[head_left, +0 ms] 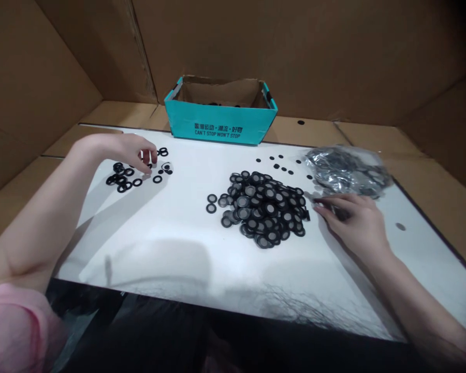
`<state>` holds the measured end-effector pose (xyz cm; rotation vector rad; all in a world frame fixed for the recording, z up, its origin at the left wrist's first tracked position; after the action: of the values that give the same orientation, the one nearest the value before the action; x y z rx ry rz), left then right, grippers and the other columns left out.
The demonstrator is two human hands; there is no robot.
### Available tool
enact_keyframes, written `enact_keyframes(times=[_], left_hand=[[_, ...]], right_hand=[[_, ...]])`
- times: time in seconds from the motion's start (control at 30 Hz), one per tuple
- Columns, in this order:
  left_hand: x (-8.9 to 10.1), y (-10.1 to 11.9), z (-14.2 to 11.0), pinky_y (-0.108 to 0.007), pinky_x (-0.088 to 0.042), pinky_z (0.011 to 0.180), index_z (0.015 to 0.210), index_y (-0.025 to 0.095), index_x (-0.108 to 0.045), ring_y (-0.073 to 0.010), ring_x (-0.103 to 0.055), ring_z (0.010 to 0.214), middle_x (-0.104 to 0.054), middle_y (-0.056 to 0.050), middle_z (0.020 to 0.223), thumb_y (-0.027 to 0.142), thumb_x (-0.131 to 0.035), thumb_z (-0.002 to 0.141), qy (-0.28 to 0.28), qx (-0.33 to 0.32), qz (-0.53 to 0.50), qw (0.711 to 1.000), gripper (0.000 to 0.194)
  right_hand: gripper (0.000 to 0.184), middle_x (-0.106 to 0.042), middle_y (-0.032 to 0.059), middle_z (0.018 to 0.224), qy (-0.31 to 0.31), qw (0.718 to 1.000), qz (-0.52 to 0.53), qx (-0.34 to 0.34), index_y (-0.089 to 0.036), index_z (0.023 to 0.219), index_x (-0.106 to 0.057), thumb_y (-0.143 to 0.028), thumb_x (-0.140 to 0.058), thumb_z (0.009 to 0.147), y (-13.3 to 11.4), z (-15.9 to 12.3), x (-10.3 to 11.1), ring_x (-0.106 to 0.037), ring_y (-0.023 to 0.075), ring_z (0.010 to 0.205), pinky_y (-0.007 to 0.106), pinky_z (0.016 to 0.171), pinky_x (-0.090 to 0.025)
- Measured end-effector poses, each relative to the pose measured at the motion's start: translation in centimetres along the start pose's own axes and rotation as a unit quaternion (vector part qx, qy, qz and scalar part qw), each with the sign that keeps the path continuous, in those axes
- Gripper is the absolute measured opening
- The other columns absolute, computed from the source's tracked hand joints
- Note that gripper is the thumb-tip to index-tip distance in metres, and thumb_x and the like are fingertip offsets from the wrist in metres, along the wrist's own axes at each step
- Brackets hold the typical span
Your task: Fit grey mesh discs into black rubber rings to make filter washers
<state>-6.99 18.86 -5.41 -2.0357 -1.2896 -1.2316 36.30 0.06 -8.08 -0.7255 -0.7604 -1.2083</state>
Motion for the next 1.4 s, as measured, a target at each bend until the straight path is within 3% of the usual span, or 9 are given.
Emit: enact_keyframes(times=[0.13, 0.23, 0.37, 0.63, 0.77, 0.97, 1.13, 1.27, 1.4], left_hand=[[2.6, 4.4, -1.9, -0.024, -0.043, 0.061, 0.100, 0.020, -0.067, -0.0144, -0.062, 0.073, -0.070, -0.003, 0.090, 0.036, -0.061, 0.075, 0.134, -0.096, -0.004, 0.986, 0.030], [3.7, 8.5, -4.5, -0.027, -0.044, 0.070, 0.099, 0.021, -0.067, -0.0166, -0.063, 0.081, -0.068, -0.004, 0.097, 0.030, -0.055, 0.079, 0.194, -0.171, 0.010, 0.966, 0.025], [4.0, 11.6, -6.8, -0.027, -0.042, 0.067, 0.094, 0.023, -0.067, -0.0162, -0.060, 0.077, -0.066, -0.003, 0.092, 0.029, -0.056, 0.080, 0.227, -0.223, 0.016, 0.948, 0.019], [3.3, 12.9, -7.7, -0.029, -0.039, 0.067, 0.101, 0.020, -0.066, -0.0179, -0.058, 0.079, -0.065, -0.006, 0.095, 0.024, -0.050, 0.085, 0.205, -0.248, 0.049, 0.946, 0.022], [3.4, 13.0, -7.8, -0.028, -0.039, 0.068, 0.100, 0.020, -0.066, -0.0184, -0.058, 0.081, -0.065, -0.006, 0.095, 0.023, -0.051, 0.085, 0.208, -0.253, 0.047, 0.944, 0.022], [3.3, 12.8, -7.1, -0.025, -0.041, 0.064, 0.092, 0.016, -0.064, -0.0150, -0.060, 0.076, -0.067, -0.005, 0.090, 0.028, -0.057, 0.087, 0.208, -0.256, -0.001, 0.944, 0.014], [3.0, 14.0, -6.0, -0.017, -0.043, 0.056, 0.078, 0.014, -0.064, -0.0088, -0.062, 0.059, -0.066, 0.000, 0.067, 0.025, -0.064, 0.084, 0.217, -0.291, -0.149, 0.920, 0.012], [2.0, 15.5, -5.8, -0.015, -0.051, 0.058, 0.084, 0.013, -0.067, -0.0090, -0.068, 0.061, -0.072, -0.001, 0.072, 0.018, -0.063, 0.083, 0.184, -0.334, -0.287, 0.879, 0.007], [0.5, 16.5, -5.8, -0.015, -0.054, 0.059, 0.080, 0.010, -0.067, -0.0111, -0.070, 0.063, -0.072, -0.004, 0.070, 0.016, -0.066, 0.082, 0.122, -0.330, -0.356, 0.865, 0.006]], right_hand=[[0.008, -0.074, 0.0051, 0.083, -0.007, 1.000, 0.022, -0.016, -0.030, 0.083, -0.070, -0.036, -0.072, 0.078, 0.1, -0.2, 0.0, -0.065, 0.0261, 0.074, 0.040, 0.066, -0.047], [0.013, -0.074, 0.0060, 0.082, -0.012, 0.999, 0.025, -0.043, -0.026, 0.083, -0.070, -0.038, -0.070, 0.079, 0.3, 0.0, 0.2, -0.065, 0.0264, 0.075, 0.040, 0.068, -0.047], [0.024, -0.073, 0.0086, 0.083, -0.009, 0.998, 0.020, -0.067, -0.024, 0.089, -0.074, -0.046, -0.071, 0.077, 1.2, 1.1, 0.1, -0.063, 0.0256, 0.077, 0.039, 0.070, -0.044], [0.032, -0.074, 0.0097, 0.086, -0.043, 0.995, 0.006, -0.089, -0.023, 0.081, -0.077, -0.046, -0.055, 0.084, 2.0, 1.3, -2.4, -0.056, 0.0268, 0.080, 0.040, 0.072, -0.038], [0.024, -0.072, 0.0099, 0.073, -0.030, 0.993, 0.008, -0.118, -0.021, 0.072, -0.074, -0.039, -0.059, 0.079, 2.8, 1.2, -1.7, -0.055, 0.0244, 0.070, 0.038, 0.070, -0.040], [0.012, -0.069, 0.0119, 0.075, 0.050, 0.984, 0.028, -0.169, -0.021, 0.068, -0.068, -0.031, -0.066, 0.074, 3.0, 2.0, 1.0, -0.058, 0.0258, 0.074, 0.039, 0.072, -0.042], [0.006, -0.068, 0.0068, 0.071, 0.067, 0.975, 0.097, -0.188, -0.022, 0.077, -0.071, -0.027, -0.067, 0.078, -0.8, 3.5, 3.3, -0.049, 0.0149, 0.054, 0.032, 0.056, -0.039], [0.004, -0.073, 0.0066, 0.078, 0.027, 0.945, 0.273, -0.177, -0.022, 0.080, -0.074, -0.024, -0.071, 0.079, -6.7, 5.0, 3.5, -0.058, 0.0151, 0.064, 0.031, 0.061, -0.044], [0.006, -0.072, 0.0027, 0.073, -0.029, 0.911, 0.389, -0.136, -0.023, 0.075, -0.072, -0.029, -0.073, 0.078, -12.6, 6.4, 3.0, -0.061, 0.0143, 0.061, 0.029, 0.055, -0.046]])
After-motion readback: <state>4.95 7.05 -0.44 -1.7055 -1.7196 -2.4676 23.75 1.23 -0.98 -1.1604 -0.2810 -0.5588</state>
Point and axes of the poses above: each hand's wrist, its own z-axis towards the middle knuckle, its own x-axis out of the back of the hand, y = z × x, the point moved 9 cm from there along z, towards the middle knuckle
